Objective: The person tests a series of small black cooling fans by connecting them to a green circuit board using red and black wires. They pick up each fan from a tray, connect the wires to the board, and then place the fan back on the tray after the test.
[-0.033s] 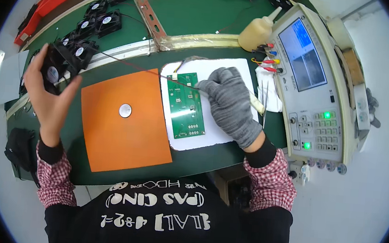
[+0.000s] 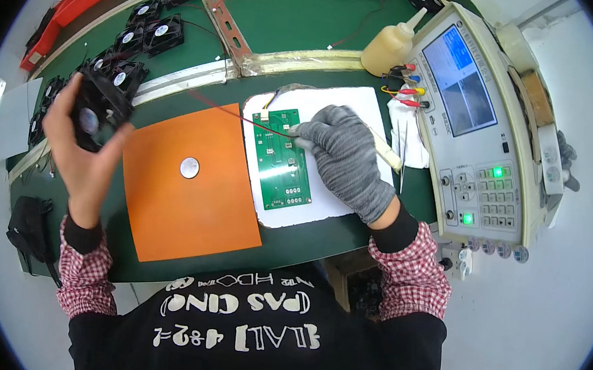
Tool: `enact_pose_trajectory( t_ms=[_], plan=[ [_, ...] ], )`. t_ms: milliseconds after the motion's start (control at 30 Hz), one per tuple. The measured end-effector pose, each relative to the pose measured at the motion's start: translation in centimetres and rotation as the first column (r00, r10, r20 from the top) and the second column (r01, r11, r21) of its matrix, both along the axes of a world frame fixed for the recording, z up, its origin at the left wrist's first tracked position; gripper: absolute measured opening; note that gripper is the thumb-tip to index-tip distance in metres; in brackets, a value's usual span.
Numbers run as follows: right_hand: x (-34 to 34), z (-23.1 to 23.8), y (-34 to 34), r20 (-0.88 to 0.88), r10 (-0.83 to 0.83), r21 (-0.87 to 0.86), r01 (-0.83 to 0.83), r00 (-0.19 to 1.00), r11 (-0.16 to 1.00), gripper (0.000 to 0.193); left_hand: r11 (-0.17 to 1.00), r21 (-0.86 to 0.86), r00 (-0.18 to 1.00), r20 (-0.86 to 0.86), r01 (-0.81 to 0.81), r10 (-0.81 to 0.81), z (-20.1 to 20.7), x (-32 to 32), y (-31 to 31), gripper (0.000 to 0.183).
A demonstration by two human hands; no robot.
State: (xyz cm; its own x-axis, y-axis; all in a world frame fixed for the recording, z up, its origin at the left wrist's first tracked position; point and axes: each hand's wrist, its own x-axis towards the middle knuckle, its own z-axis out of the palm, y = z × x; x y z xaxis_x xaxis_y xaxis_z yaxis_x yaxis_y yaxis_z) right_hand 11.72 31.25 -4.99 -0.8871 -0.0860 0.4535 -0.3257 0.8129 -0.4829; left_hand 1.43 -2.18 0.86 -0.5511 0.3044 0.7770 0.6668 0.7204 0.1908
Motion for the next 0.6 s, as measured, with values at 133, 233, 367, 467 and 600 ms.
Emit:
enact_pose_trajectory(
  t_ms=[133,233,367,467,600],
  plan=[
    [-0.9,-1.5,-0.9,0.187,0.064,-0.418,0.02,0.98,0.908,0.013,0.892,-0.078,0.854,0.339,0.444,-0.395,-2.8,2.9,2.3,0.091],
    [-1.2,-2.1,-0.8,0.186,0.123,-0.463,-0.023,0.975,0.886,0.014,0.833,-0.049,0.729,0.514,0.551,-0.452,-4.9,3.2,3.3,0.1],
    [-1.2,-2.0,-0.7,0.183,0.126,-0.403,-0.042,0.975,0.914,0.017,0.818,-0.036,0.672,0.591,0.574,-0.446,-5.2,3.3,3.5,0.103],
    [-1.3,-1.5,-0.7,0.199,0.128,-0.374,-0.045,0.972,0.926,0.018,0.823,-0.074,0.697,0.577,0.564,-0.426,-5.1,3.5,3.4,0.102],
    [-1.6,-1.4,-0.5,0.206,0.176,-0.343,-0.098,0.963,0.934,0.02,0.83,-0.133,0.753,0.515,0.541,-0.408,-4.6,3.9,3.2,0.097]
  ],
)
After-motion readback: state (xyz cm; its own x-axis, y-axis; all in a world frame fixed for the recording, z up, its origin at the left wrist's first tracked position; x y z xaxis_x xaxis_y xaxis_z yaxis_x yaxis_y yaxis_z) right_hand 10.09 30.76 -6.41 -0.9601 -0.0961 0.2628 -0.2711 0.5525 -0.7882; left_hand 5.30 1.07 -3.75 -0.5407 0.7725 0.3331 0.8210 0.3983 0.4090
